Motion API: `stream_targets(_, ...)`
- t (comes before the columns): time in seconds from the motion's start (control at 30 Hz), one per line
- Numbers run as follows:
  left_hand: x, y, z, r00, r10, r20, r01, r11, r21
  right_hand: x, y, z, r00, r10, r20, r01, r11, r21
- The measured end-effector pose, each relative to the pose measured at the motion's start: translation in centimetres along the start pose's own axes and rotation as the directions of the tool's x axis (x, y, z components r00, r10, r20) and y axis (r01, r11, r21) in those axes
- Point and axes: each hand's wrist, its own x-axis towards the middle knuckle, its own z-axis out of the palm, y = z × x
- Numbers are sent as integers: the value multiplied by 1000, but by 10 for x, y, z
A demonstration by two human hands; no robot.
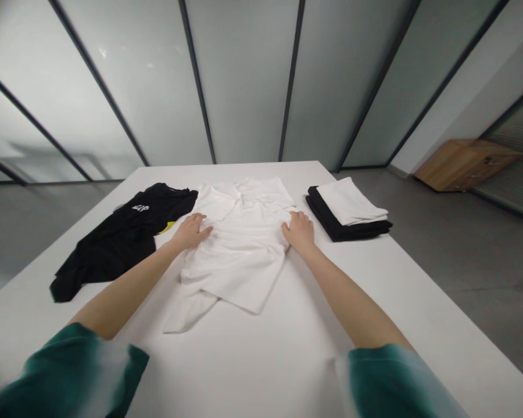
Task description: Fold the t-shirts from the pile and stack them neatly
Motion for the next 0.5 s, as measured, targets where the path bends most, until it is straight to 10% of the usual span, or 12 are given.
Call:
stream_targets(0.3, -71, 12, 7, 998, -43, 42, 45, 997, -57, -72, -1, -10, 959, -102, 263, 84, 993, 78)
stream_targets(0.5, -76, 27, 6, 993, -69, 93, 72, 997, -37, -80, -35, -3, 968, -59, 245, -87, 832, 547)
